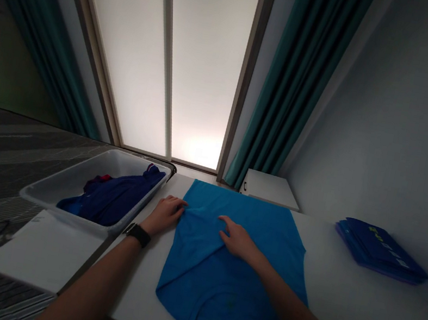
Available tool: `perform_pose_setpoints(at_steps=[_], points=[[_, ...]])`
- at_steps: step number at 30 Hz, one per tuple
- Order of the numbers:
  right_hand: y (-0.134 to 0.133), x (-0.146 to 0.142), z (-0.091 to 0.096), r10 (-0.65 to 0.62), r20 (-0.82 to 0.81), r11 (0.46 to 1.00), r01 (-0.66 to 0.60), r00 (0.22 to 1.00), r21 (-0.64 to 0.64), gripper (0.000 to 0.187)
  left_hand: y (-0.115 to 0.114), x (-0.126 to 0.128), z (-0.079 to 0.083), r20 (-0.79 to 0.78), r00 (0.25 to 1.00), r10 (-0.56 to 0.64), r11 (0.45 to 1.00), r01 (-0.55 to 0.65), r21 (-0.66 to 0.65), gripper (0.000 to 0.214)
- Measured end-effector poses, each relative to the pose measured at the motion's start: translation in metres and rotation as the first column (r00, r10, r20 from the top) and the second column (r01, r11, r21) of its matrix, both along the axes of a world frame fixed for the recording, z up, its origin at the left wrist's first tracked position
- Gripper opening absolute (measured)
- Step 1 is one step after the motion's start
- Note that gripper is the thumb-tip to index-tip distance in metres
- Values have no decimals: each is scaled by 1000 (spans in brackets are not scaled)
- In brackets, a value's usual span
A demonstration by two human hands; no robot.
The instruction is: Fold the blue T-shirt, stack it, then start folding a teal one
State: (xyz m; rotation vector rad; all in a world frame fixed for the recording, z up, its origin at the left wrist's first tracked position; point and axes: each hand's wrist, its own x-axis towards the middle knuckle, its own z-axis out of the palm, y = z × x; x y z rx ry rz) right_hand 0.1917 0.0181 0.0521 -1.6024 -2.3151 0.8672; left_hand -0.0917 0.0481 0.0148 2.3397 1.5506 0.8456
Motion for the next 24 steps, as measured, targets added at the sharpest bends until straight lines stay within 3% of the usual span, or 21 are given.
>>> perform_pose_setpoints(at_steps=[5,12,16,24], points=[[12,19,6,48,-141,996,-58,989,-70,47,3,-2,-7,-67,998,13,1000,-13,14,23],[24,50,17,-96,-166,995,96,981,-7,40,5,-2,-9,-75,997,6,1000,-5,11,25],[15,49,21,-84,-43,996,85,996,38,31,4,-2,-5,-31,999,8,1000,-8,-7,24],[-15,7,6,-41,305,983,-16,951,182,26,2,-1,-2,20,1000,13,1000,-13,-10,25]])
